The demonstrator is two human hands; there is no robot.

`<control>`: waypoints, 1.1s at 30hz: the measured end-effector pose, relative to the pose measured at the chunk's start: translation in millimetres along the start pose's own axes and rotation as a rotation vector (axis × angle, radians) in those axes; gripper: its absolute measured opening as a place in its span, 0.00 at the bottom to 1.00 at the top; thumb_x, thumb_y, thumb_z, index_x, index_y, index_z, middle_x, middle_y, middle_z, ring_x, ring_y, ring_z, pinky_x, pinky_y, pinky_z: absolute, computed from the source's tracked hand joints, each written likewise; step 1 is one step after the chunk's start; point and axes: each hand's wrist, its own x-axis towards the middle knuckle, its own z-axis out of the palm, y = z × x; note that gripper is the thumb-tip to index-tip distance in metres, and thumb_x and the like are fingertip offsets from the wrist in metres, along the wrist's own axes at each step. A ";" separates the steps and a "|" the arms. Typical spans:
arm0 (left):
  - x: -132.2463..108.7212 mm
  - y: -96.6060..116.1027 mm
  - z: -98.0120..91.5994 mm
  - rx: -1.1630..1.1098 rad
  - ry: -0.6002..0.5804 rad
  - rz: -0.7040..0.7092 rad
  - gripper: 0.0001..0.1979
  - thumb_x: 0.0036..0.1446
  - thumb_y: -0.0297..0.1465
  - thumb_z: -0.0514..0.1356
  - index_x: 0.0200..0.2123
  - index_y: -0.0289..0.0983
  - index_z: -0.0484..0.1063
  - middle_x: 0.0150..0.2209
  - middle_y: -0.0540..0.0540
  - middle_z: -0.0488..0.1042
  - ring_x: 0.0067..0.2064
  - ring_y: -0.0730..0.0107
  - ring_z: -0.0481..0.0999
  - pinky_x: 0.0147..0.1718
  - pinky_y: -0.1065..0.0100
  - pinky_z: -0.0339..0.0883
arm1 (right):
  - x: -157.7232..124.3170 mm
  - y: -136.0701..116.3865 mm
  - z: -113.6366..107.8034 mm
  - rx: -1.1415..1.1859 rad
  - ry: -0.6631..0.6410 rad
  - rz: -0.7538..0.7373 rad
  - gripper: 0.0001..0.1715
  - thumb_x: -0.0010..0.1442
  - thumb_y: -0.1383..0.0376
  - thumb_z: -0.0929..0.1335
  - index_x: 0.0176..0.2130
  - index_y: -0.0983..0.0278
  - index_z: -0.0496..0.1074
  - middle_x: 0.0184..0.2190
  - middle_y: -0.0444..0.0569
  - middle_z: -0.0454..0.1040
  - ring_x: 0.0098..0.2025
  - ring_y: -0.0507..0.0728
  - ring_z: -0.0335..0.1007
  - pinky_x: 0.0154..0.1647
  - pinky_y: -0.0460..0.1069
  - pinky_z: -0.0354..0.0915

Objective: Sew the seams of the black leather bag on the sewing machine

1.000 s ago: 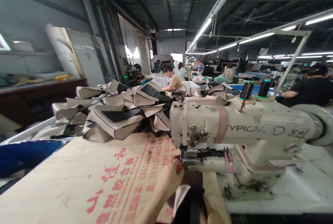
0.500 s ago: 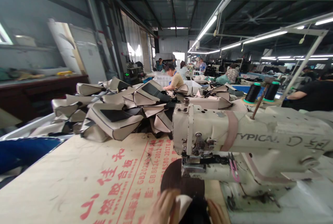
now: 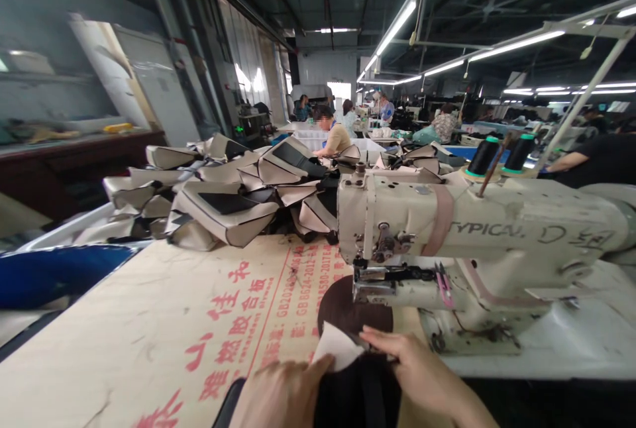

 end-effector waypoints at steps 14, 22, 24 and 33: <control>34.7 -15.8 22.3 -0.198 0.189 0.395 0.16 0.56 0.22 0.49 0.43 0.40 0.71 0.41 0.47 0.75 0.41 0.69 0.75 0.42 0.70 0.69 | 11.0 18.1 28.5 -0.259 0.450 -0.252 0.17 0.57 0.72 0.62 0.45 0.64 0.71 0.45 0.51 0.71 0.48 0.55 0.66 0.52 0.51 0.64; 44.1 -5.3 19.9 -0.213 0.115 0.464 0.12 0.60 0.24 0.48 0.40 0.38 0.69 0.34 0.49 0.74 0.35 0.71 0.73 0.34 0.72 0.67 | 13.4 15.8 0.9 -0.204 0.118 -0.305 0.14 0.64 0.68 0.58 0.48 0.62 0.65 0.43 0.48 0.69 0.46 0.52 0.65 0.50 0.47 0.63; 46.3 -8.5 21.4 -0.231 0.105 0.436 0.13 0.60 0.24 0.47 0.40 0.38 0.69 0.34 0.49 0.74 0.35 0.71 0.73 0.34 0.72 0.66 | 16.2 15.2 -3.0 -0.257 0.097 -0.349 0.15 0.64 0.68 0.57 0.49 0.62 0.64 0.44 0.48 0.69 0.47 0.52 0.63 0.50 0.48 0.63; 51.7 -6.4 4.0 -0.499 -0.042 0.272 0.11 0.60 0.34 0.50 0.39 0.40 0.71 0.36 0.48 0.72 0.38 0.72 0.72 0.36 0.74 0.64 | 24.6 33.0 18.0 -0.402 0.250 -0.422 0.10 0.63 0.69 0.58 0.39 0.65 0.67 0.33 0.49 0.71 0.36 0.53 0.67 0.37 0.47 0.64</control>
